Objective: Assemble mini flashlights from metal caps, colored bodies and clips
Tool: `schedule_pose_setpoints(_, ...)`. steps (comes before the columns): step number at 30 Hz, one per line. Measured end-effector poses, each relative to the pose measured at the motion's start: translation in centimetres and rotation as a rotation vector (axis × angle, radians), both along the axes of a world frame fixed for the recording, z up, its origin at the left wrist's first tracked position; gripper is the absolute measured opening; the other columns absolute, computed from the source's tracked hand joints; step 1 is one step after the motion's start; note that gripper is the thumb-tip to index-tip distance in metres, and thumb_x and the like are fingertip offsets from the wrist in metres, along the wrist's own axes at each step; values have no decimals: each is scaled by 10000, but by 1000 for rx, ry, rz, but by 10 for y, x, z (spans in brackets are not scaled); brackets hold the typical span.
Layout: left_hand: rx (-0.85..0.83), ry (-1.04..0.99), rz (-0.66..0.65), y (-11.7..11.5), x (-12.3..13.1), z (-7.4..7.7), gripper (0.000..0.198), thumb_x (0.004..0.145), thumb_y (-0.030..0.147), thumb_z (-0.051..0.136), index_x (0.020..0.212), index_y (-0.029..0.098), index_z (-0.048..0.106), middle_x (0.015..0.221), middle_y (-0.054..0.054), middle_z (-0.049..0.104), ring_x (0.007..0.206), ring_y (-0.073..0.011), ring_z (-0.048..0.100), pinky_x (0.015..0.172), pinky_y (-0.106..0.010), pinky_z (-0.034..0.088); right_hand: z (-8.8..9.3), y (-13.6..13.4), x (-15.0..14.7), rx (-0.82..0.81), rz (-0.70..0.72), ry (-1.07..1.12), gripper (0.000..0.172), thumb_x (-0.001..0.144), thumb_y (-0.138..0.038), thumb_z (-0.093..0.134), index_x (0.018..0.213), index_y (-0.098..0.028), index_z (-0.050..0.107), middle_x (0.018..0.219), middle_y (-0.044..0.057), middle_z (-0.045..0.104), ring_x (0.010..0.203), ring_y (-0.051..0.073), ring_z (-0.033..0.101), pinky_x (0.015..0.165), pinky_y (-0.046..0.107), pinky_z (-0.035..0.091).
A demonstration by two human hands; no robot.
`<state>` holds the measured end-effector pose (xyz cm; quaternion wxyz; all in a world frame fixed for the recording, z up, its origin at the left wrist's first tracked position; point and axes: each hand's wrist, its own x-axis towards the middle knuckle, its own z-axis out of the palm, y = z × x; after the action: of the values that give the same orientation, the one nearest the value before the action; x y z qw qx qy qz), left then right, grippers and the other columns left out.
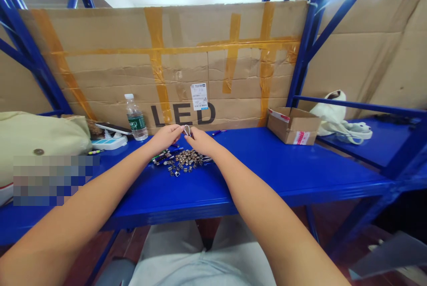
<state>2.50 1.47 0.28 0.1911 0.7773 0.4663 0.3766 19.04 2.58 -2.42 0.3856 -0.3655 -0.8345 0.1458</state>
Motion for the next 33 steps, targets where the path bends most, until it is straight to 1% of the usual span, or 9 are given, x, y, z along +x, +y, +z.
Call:
schedule_pose_setpoints(1,22,31,5,0,-1,0,374,881,455,407,640,175,471,503,48,422,454,-94,386,481,-228,303,0,0,0,49,-31,-36,170,905,-303,440,927,-162,532,895,71,630,786,161,561,719,280,424)
schedule_pose_setpoints(4,53,86,-36,-2,-1,1,363,882,456,390,669,178,485,510,46,428,476,-107,400,495,-236,307,0,-1,1,49,-74,-129,230,943,-306,360,982,-161,535,969,100,651,866,184,581,769,294,426)
schedule_pose_setpoints(8,117,168,-63,-7,4,3,379,890,446,369,641,182,477,526,32,457,523,-122,436,525,-240,320,2,-8,0,36,-127,-226,254,955,-344,332,1003,-177,517,1003,113,660,870,205,600,734,286,425)
schedule_pose_setpoints(12,211,264,44,-12,7,6,339,887,399,384,696,173,550,656,-12,580,645,-157,518,586,-254,341,6,-14,-2,34,-289,-252,267,942,-391,345,999,-165,476,924,127,670,770,231,611,594,272,387)
schedule_pose_setpoints(14,232,300,110,-13,7,6,326,886,384,388,731,170,580,712,-31,617,690,-173,545,606,-263,344,7,-14,-2,62,-316,-249,243,935,-378,365,1001,-166,462,915,122,672,767,232,614,569,264,364)
schedule_pose_setpoints(17,248,359,154,-12,7,6,356,893,393,374,715,170,587,719,-46,630,699,-187,554,605,-272,336,8,-13,-1,99,-299,-280,195,933,-330,373,989,-168,466,949,129,672,813,233,618,594,263,362)
schedule_pose_setpoints(22,261,377,149,-11,7,4,352,894,383,379,683,174,568,677,-35,610,656,-173,534,578,-265,317,6,-13,-1,93,-242,-356,239,949,-320,304,970,-161,481,955,147,675,784,230,620,604,277,371)
schedule_pose_setpoints(26,275,390,145,-11,8,3,370,896,388,376,634,177,532,614,-20,569,600,-159,495,552,-263,296,6,-15,-1,62,-227,-357,211,928,-318,337,938,-167,484,949,143,679,794,231,621,617,278,392)
schedule_pose_setpoints(33,290,389,71,-12,9,2,391,904,398,356,625,180,521,637,-22,581,629,-163,514,579,-267,324,10,-20,0,-42,-167,-338,179,918,-286,346,925,-165,478,694,73,671,538,176,592,566,274,421)
